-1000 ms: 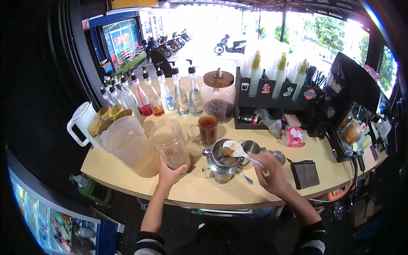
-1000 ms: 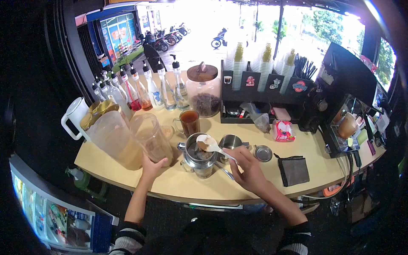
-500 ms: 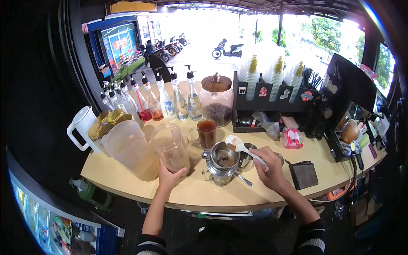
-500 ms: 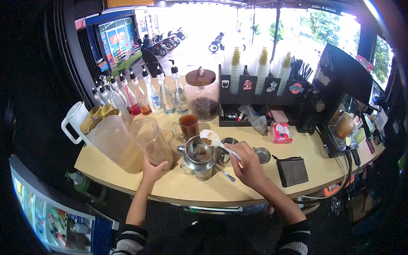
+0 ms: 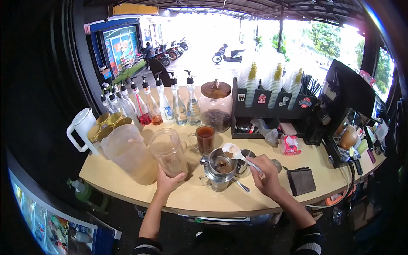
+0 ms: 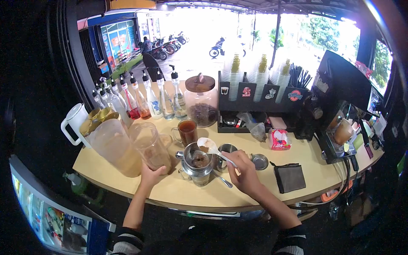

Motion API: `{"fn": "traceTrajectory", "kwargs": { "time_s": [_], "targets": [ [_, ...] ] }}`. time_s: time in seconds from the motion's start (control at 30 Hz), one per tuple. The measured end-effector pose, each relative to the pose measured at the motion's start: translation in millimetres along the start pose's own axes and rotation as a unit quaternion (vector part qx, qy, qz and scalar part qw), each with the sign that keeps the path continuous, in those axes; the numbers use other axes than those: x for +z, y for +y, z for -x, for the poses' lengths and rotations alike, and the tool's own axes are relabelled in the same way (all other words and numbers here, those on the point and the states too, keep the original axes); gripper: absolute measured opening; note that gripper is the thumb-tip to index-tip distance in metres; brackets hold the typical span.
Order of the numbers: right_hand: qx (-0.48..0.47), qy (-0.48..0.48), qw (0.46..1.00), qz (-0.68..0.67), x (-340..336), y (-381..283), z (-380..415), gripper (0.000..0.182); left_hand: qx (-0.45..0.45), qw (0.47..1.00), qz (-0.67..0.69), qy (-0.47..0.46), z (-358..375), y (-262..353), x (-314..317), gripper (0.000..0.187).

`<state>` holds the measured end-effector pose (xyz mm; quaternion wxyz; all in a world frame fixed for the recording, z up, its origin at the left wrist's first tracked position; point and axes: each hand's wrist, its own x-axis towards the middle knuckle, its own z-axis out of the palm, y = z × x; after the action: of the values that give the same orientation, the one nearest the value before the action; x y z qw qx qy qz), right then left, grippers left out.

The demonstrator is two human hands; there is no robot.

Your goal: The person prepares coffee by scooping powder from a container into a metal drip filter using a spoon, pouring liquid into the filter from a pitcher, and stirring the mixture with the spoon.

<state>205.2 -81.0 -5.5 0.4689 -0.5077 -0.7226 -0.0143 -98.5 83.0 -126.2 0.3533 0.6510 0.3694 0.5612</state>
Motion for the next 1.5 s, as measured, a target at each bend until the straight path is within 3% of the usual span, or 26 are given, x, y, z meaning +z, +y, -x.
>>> {"fn": "traceTrajectory", "kwargs": {
  "time_s": [0.17, 0.23, 0.43, 0.67, 0.73, 0.77, 0.87, 0.97, 1.0, 1.07, 1.2, 1.3, 1.37, 1.4, 1.47, 1.5],
  "targets": [
    [0.026, 0.001, 1.0, -0.011, -2, 0, 2, 0.039, 0.027, 0.999, -0.019, -0.001, -1, 3, 0, 0.09],
    [0.033, 0.001, 0.999, -0.009, -3, -1, 0, 0.039, -0.017, 1.0, 0.008, -0.018, -1, 1, -1, 0.09],
    [-0.023, 0.006, 1.0, 0.007, -3, 4, -13, 0.035, 0.01, 0.999, -0.048, 0.01, 0, 0, -1, 0.095],
    [0.044, -0.034, 0.991, -0.121, 3, -6, -71, 0.024, -0.04, 0.997, -0.066, 0.005, -2, 21, -4, 0.097],
    [-0.002, -0.077, 0.99, -0.114, 6, -18, -98, 0.02, -0.037, 0.999, -0.039, -0.007, -3, 17, -5, 0.097],
    [0.023, -0.116, 0.987, -0.113, 7, -26, -111, 0.017, -0.036, 0.998, -0.042, -0.002, -3, 14, -6, 0.097],
    [-0.092, -0.145, 0.983, -0.066, 21, -44, -152, 0.017, -0.024, 0.997, -0.078, -0.005, -6, -2, -7, 0.098],
    [-0.149, -0.201, 0.968, -0.001, 47, -46, -182, 0.018, -0.029, 0.997, -0.067, -0.017, -8, -19, -8, 0.103],
    [-0.147, -0.202, 0.968, -0.007, 60, -44, -191, 0.018, -0.034, 0.997, -0.072, -0.018, -8, -15, -7, 0.103],
    [-0.143, -0.313, 0.938, 0.036, 83, -41, -204, 0.021, -0.032, 0.998, -0.048, -0.009, -5, -6, -5, 0.104],
    [-0.106, -0.35, 0.922, 0.125, 101, -60, -209, 0.023, -0.019, 0.997, -0.076, -0.019, -4, -7, -7, 0.105],
    [-0.161, -0.279, 0.942, 0.095, 99, -47, -204, 0.026, -0.049, 0.997, -0.066, -0.016, -5, -7, -5, 0.105],
    [-0.217, -0.147, 0.964, 0.034, 83, -29, -190, 0.024, -0.049, 0.998, -0.03, -0.016, -8, -7, -4, 0.106],
    [-0.215, -0.144, 0.965, 0.037, 70, -21, -181, 0.024, -0.047, 0.998, -0.029, -0.02, -10, -12, -4, 0.106],
    [-0.056, -0.108, 0.992, -0.037, 39, -4, -154, 0.021, -0.028, 0.999, -0.043, -0.01, -9, -27, -5, 0.103],
    [-0.025, -0.07, 0.995, -0.065, 29, 11, -137, 0.019, -0.026, 0.999, -0.04, -0.012, -5, -23, -5, 0.103]
  ]
}}
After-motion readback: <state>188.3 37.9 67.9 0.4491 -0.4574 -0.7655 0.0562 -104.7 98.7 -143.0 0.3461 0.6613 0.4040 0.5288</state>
